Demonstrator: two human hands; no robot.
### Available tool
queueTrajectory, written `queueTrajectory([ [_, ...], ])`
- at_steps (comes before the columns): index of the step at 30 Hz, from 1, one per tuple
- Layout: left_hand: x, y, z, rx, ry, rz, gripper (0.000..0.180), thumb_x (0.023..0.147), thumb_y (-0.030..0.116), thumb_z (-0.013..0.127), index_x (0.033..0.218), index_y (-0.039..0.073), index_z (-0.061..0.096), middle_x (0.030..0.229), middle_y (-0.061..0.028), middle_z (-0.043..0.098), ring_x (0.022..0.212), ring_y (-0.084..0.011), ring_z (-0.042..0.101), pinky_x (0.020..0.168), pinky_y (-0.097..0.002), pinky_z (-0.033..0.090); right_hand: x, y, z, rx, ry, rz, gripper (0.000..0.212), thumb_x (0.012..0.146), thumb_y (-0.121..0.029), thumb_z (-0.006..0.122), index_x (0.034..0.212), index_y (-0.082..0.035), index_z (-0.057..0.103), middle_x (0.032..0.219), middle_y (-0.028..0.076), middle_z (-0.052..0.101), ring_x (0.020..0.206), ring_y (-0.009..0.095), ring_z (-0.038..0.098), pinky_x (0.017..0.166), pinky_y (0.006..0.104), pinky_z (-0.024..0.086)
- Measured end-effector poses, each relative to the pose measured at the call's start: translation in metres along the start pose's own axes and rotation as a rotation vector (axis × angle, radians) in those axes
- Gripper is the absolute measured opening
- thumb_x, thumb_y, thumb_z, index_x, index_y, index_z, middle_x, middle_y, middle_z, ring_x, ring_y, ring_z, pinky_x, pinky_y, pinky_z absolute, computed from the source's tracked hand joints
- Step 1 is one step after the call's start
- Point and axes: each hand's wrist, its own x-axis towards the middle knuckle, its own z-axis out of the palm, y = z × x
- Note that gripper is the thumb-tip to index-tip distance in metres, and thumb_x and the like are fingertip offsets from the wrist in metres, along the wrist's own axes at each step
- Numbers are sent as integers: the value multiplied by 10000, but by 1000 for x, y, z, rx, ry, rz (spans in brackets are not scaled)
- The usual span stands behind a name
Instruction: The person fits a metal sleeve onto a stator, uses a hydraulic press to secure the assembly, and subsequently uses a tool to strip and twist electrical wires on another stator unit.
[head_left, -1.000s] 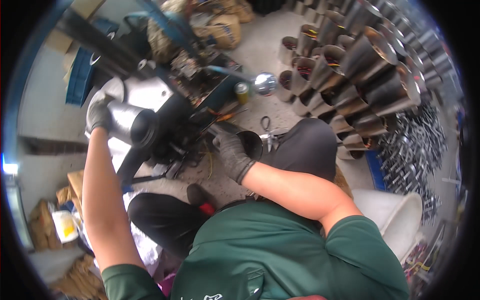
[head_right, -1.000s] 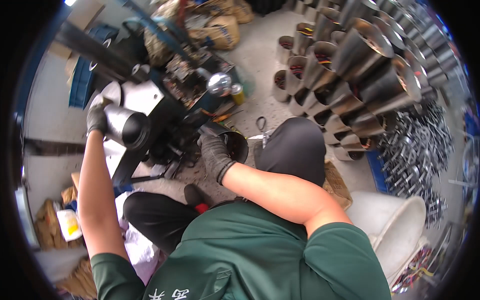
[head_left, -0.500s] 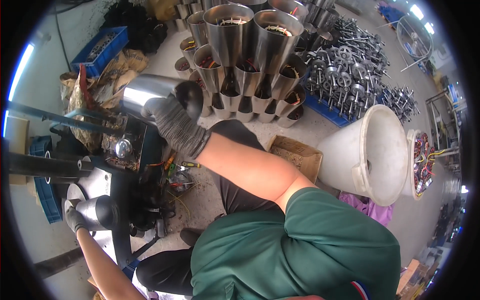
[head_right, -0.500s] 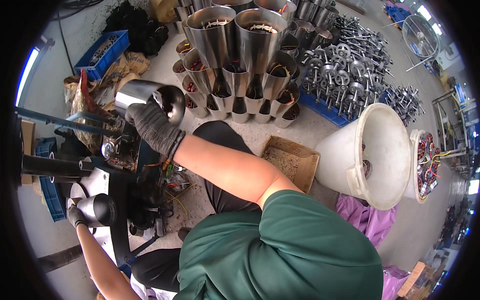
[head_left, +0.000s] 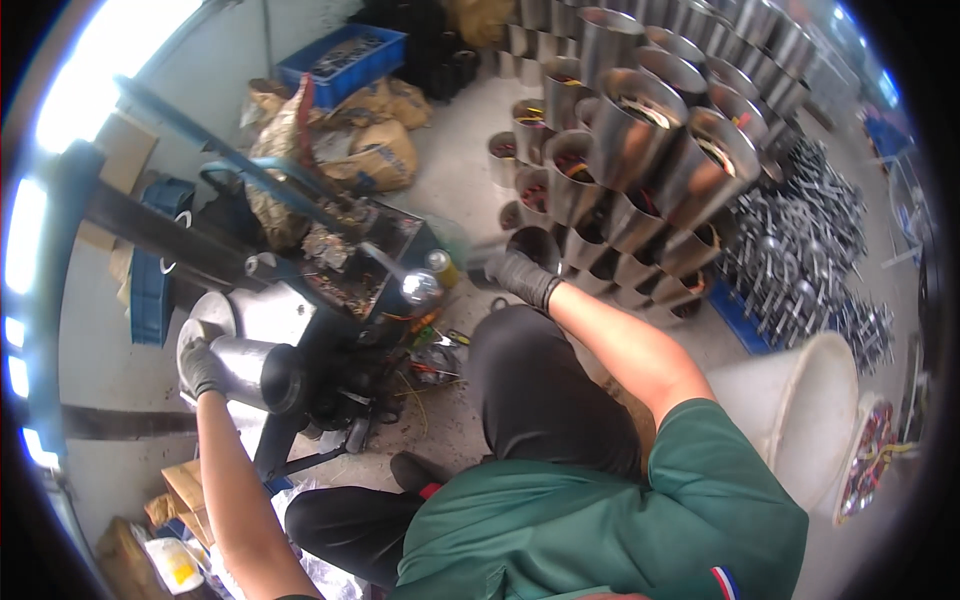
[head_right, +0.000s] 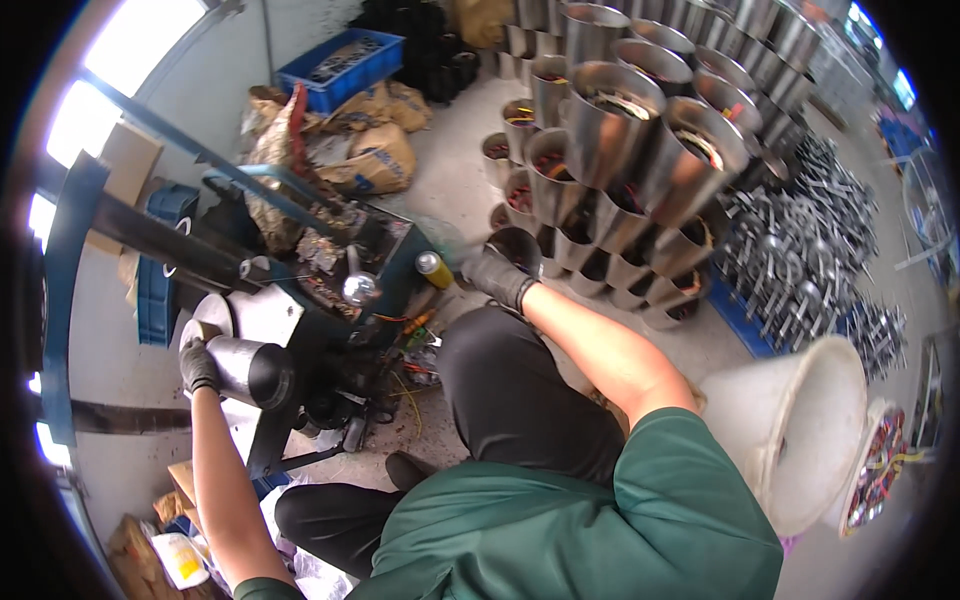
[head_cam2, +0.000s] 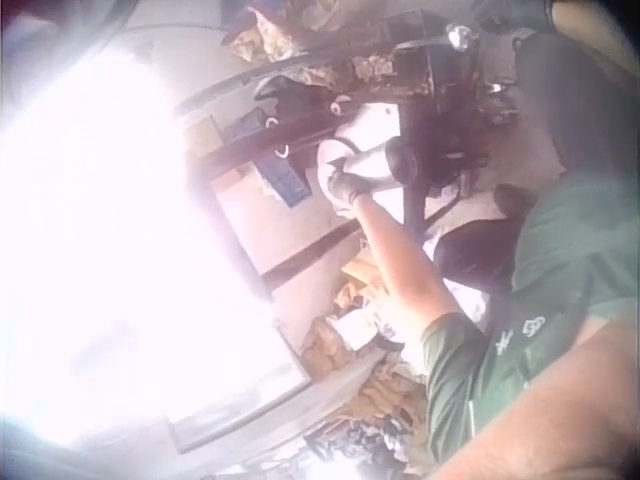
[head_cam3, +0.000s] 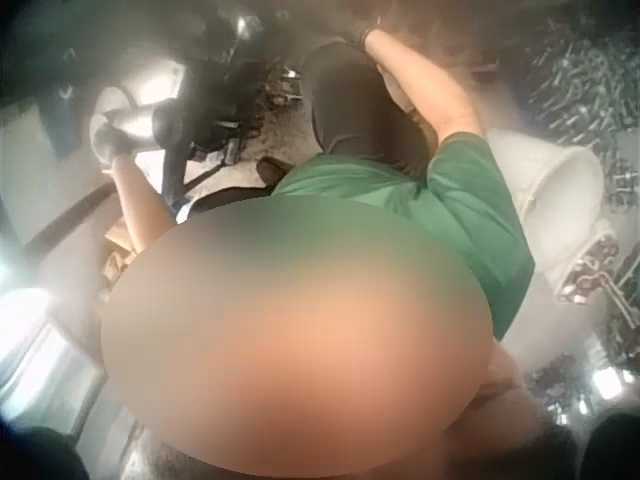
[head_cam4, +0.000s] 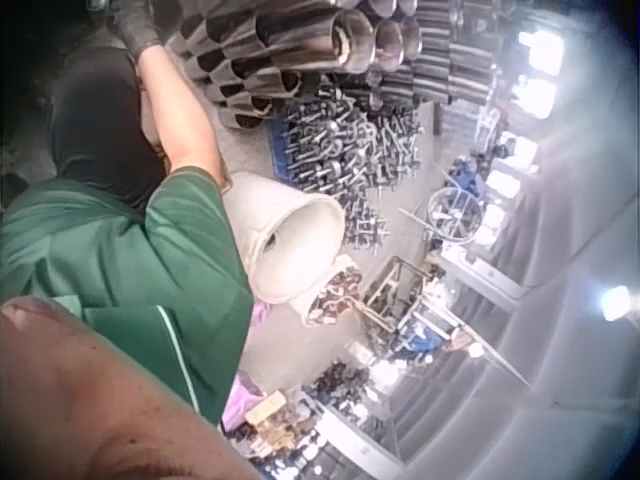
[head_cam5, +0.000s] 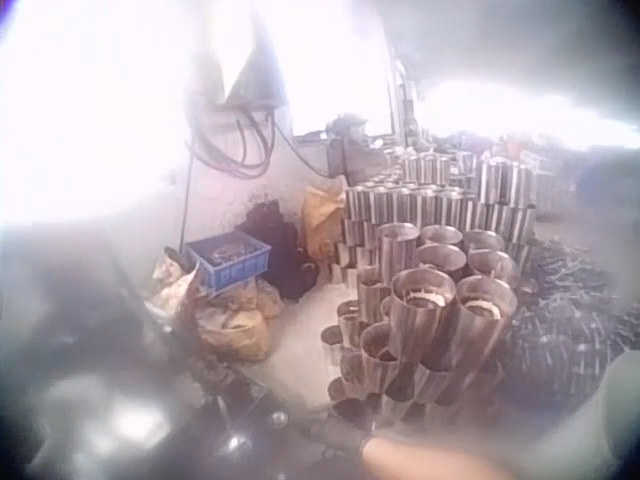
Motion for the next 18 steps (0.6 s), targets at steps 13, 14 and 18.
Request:
queueTrajectory([
  [13, -40, -14, -29, 112, 190, 50, 404, 932, 354, 545, 1075, 38, 752, 1078, -235, 714, 1043, -399, 670, 965, -438, 487, 192, 39, 39, -184, -221, 133, 343, 852, -144, 502, 1015, 11, 760, 1099, 235, 719, 1017, 380, 690, 915, 476, 528],
  [14, -45, -12, -31, 161, 178, 88, 395, 929, 349, 546, 1070, 45, 755, 1072, -237, 712, 1040, -403, 670, 960, -442, 490, 202, 49, 59, -214, -160, 144, 344, 852, -147, 495, 988, 9, 769, 1123, 231, 717, 1055, 379, 681, 948, 465, 516],
  [18, -7, 81, 9, -47, 180, 113, 360, 922, 335, 548, 1044, 71, 761, 1040, -246, 705, 1014, -413, 670, 940, -456, 499, 173, 269, 56, -861, -474, -72, 295, 841, -87, 508, 918, -19, 784, 923, 174, 754, 826, 311, 729, 694, 445, 570],
])
